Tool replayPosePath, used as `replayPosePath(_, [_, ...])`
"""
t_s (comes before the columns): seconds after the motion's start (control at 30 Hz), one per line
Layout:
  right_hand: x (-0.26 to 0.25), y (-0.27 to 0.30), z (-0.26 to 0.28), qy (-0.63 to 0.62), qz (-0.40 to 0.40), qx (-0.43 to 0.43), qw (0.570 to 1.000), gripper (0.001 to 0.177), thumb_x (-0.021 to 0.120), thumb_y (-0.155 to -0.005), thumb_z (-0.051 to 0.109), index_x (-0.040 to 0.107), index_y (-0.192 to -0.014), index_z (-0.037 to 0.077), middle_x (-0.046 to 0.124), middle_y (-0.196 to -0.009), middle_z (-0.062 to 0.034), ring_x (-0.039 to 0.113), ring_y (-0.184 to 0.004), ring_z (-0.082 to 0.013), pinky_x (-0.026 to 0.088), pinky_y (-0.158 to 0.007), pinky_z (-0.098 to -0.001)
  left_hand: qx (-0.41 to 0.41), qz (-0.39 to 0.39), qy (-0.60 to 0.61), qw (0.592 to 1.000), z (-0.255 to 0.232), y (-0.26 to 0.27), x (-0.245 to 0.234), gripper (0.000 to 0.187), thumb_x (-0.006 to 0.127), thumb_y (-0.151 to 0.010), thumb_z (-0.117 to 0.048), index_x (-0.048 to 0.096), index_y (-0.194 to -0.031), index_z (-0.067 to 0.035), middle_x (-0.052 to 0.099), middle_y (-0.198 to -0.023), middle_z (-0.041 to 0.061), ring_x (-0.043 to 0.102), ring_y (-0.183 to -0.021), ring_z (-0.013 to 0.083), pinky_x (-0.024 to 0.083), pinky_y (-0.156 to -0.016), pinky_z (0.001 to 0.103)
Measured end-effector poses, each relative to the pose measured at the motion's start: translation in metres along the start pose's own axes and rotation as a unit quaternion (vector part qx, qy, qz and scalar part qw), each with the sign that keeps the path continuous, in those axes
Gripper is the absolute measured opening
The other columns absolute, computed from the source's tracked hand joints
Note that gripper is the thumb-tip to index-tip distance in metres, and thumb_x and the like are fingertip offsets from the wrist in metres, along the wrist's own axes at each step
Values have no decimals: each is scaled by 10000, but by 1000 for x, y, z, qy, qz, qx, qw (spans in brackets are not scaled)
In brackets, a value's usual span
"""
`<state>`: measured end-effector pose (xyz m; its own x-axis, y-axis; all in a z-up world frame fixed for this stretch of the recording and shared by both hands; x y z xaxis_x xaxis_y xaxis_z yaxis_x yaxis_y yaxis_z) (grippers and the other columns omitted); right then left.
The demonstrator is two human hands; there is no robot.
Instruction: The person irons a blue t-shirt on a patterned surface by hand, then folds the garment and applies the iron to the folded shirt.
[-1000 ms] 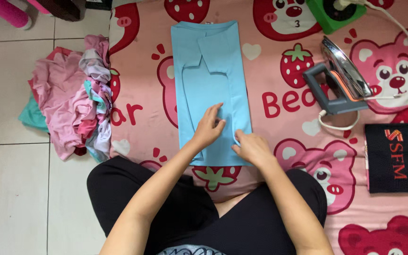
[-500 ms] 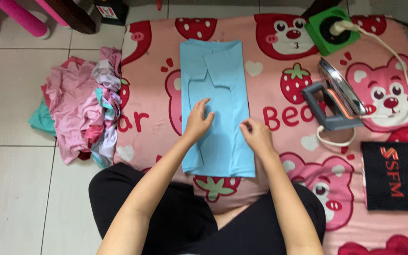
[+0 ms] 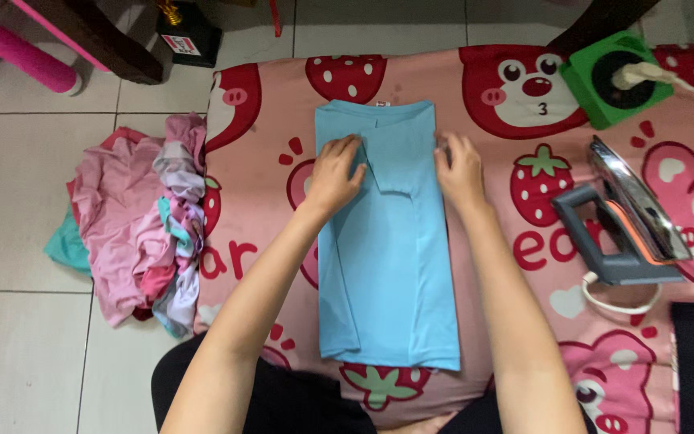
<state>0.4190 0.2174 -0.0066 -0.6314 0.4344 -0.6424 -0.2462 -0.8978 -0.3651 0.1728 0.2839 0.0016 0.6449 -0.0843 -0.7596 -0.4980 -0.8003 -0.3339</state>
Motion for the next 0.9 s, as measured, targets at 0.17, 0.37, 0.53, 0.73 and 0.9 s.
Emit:
replayPosePath(0.17, [17, -50, -9, 3, 29, -34, 999, 355, 578, -946, 15, 689, -1274, 96, 647, -1152, -191, 654, -1051, -365, 537, -923, -451, -13, 25, -5, 1000, 10, -29, 14, 519, 742, -883, -171, 604, -1354, 0, 628, -1345, 179, 551, -1219, 378, 443, -1069, 474])
replayPosePath(0.37, [23, -74, -22, 33, 130, 34, 990, 199, 639, -983, 112, 677, -1178, 103, 614, -1148, -175, 660, -997, -323, 532, -875, -435, -35, 7, -5, 999, 11, -53, 15, 327, 767, -851, -199, 669, -1129, -57, 663, -1123, 134, 580, -1066, 353, 470, -903, 477])
replayPosePath(0.53, [24, -85, -33, 29, 169, 28, 985, 99, 617, -1018, 114, 619, -1107, 70, 638, -1093, -137, 653, -984, -300, 530, -858, -436, -51, 25, -7, 998, 9, -70, 26, 206, 768, -850, -170, 618, -962, -83, 665, -990, 111, 597, -974, 333, 455, -814, 487])
replayPosePath(0.73, [22, -88, -33, 28, 132, 77, 988, 52, 589, -1039, 91, 590, -1084, 64, 670, -1070, -120, 676, -943, -294, 536, -815, -434, -70, -4, -15, 997, 15, -82, 40, 233, 732, -852, -88, 584, -1031, -81, 686, -870, 90, 637, -855, 309, 462, -746, 483])
replayPosePath(0.9, [20, -78, -32, 6, 50, 105, 993, 134, 567, -1023, 52, 574, -1155, 70, 698, -1066, -123, 697, -959, -303, 538, -828, -435, -50, -39, -19, 998, 13, -78, 37, 267, 712, -842, -47, 574, -1069, -71, 702, -900, 101, 656, -870, 319, 466, -746, 493])
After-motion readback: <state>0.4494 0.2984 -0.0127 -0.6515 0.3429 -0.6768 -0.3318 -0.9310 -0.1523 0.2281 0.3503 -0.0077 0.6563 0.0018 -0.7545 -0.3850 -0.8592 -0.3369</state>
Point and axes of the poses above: each hand's wrist, its own y-axis away from the middle knuckle, its own x-axis out of the palm, z = x × y, the point moved 7 cm from there along -y, towards the middle knuckle
